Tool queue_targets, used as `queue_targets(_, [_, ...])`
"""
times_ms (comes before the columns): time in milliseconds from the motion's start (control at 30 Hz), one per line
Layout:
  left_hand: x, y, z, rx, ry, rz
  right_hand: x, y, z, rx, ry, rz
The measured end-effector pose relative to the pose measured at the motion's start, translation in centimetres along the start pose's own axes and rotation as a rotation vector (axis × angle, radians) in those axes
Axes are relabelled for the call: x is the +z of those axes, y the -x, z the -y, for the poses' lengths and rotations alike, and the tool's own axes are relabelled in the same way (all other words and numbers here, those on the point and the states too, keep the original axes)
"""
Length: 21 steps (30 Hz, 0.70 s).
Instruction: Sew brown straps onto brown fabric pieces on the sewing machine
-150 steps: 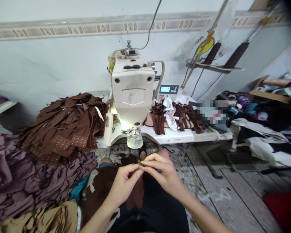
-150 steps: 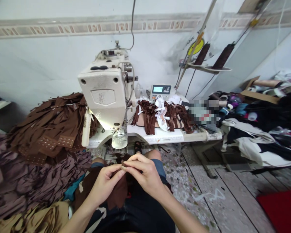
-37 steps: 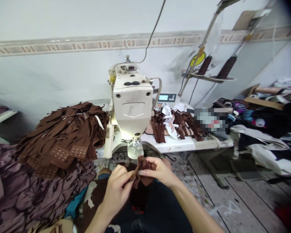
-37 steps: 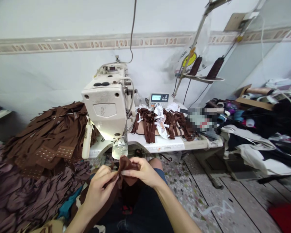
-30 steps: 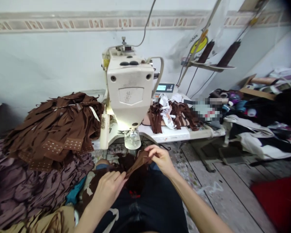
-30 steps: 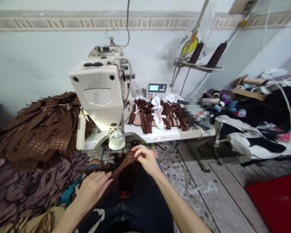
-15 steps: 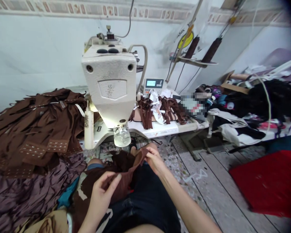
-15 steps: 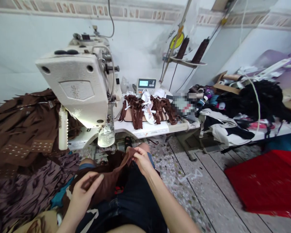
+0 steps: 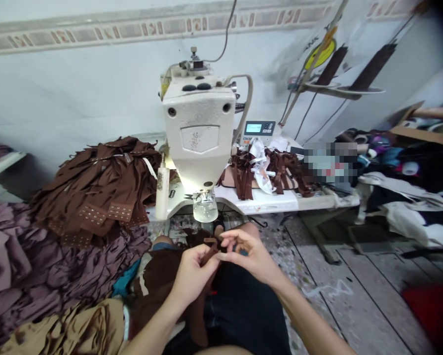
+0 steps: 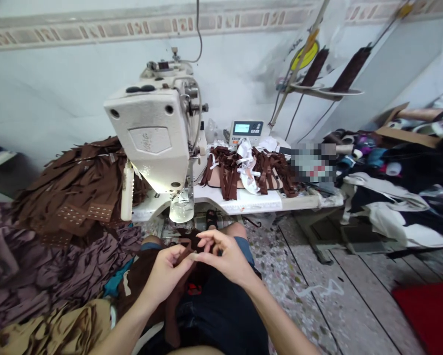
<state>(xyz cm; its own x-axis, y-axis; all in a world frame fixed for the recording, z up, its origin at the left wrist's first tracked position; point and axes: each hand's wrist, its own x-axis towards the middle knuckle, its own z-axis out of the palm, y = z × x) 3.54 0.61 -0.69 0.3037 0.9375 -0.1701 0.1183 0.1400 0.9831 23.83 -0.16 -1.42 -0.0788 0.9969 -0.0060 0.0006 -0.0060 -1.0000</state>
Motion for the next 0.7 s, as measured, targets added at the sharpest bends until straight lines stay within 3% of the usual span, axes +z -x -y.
queue_targets(100, [-0.1, 0.1, -1.2, 0.061, -0.121, 0.038, 0.8, -0.6, 2.4, -0.081, 0.101, 0.084])
queue_targets(233, [-0.9, 0.4, -3.2, 0.193, -0.223, 0.031, 0.9, -1.7, 4.2, -0.122, 0.003, 0.107])
queue_targets(367, [-2.4, 0.1, -4.7, 0.569, -0.440, -0.217, 1.1, -3.7, 5.4, -0.230, 0.034, -0.037])
queue_targets(433, [-3.1, -0.5, -4.9, 0.790, -0.645, -0.255, 1.4, -5.0, 5.6, -0.284, 0.100, -0.094])
queue_targets(533, [-3.8, -1.5, -4.9, 0.994, -0.974, -0.172, 1.7, -6.9, 5.1, -0.238, 0.037, -0.134])
queue_targets(700, [-3.6, -2.3, -4.4, 1.048, -1.139, -0.222, 1.4, -8.7, 3.7, -0.103, -0.158, -0.194])
